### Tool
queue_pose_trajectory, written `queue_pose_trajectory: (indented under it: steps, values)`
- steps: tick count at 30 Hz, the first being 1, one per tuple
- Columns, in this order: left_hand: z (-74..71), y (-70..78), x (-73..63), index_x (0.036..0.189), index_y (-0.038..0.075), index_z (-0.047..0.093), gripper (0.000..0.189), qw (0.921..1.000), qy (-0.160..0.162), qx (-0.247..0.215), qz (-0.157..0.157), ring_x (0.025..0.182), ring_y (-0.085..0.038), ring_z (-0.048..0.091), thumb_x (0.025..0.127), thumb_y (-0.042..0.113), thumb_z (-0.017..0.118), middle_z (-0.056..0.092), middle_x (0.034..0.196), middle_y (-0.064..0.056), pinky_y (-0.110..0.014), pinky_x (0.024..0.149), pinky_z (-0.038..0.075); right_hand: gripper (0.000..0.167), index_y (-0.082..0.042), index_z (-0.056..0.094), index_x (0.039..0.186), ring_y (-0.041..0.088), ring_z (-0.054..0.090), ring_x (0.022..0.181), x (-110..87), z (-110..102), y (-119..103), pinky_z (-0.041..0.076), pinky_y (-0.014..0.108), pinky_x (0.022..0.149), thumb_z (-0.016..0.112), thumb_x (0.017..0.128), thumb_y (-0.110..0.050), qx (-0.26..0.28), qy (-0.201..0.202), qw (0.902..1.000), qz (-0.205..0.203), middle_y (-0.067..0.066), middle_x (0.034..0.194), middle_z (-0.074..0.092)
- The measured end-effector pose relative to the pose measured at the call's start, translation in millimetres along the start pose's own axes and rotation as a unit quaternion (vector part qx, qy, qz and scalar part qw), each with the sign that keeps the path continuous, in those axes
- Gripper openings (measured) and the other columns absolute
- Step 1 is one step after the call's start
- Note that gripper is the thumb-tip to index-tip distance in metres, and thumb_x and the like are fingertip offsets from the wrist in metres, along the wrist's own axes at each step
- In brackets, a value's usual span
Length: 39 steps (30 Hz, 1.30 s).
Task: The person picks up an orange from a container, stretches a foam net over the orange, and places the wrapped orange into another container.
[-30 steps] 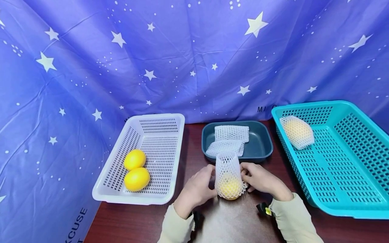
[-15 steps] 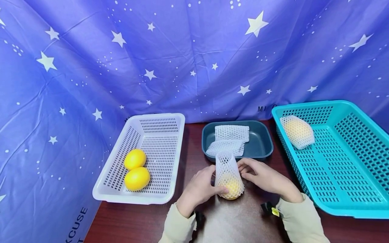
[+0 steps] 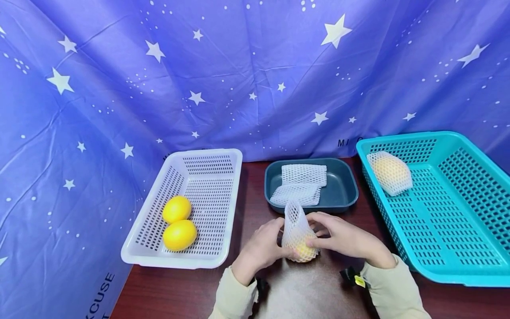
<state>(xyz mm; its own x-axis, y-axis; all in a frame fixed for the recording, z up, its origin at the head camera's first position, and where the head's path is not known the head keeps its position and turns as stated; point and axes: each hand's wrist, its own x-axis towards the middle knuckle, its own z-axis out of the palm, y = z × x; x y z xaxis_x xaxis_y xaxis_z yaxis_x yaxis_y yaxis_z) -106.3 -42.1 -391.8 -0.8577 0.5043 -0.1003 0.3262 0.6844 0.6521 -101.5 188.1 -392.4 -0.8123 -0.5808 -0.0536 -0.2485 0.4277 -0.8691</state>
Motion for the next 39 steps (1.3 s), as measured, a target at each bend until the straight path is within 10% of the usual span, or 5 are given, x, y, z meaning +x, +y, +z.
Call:
queue_pose_trajectory:
  steps: [22,39]
  values:
    - [16.5,-4.9,2.7,0.118,0.008,0.049,0.079,0.9988,-0.033,0.033,-0.014,0.104,-0.017,0.060,0.057,0.020,0.097,0.063,0.110,-0.006,-0.029,0.092,0.049,0.076,0.007,0.047,0.134,0.033,0.059,0.114,1.1,2.5,13.1,0.056,0.035,0.089,0.086,0.074,-0.018,-0.019,-0.026,0.9995,0.001,0.020,0.129,0.056]
    - [4.4,-0.7,0.8,0.121,0.009,0.054,0.067,0.9949,-0.012,0.074,0.067,0.098,-0.013,0.058,0.069,0.028,0.091,0.059,0.110,-0.002,-0.025,0.089,0.049,0.065,0.002,0.050,0.136,0.033,0.059,0.120,0.3,0.1,3.4,0.051,0.042,0.098,0.076,0.087,-0.031,0.002,-0.010,0.9995,-0.029,0.018,0.135,0.055]
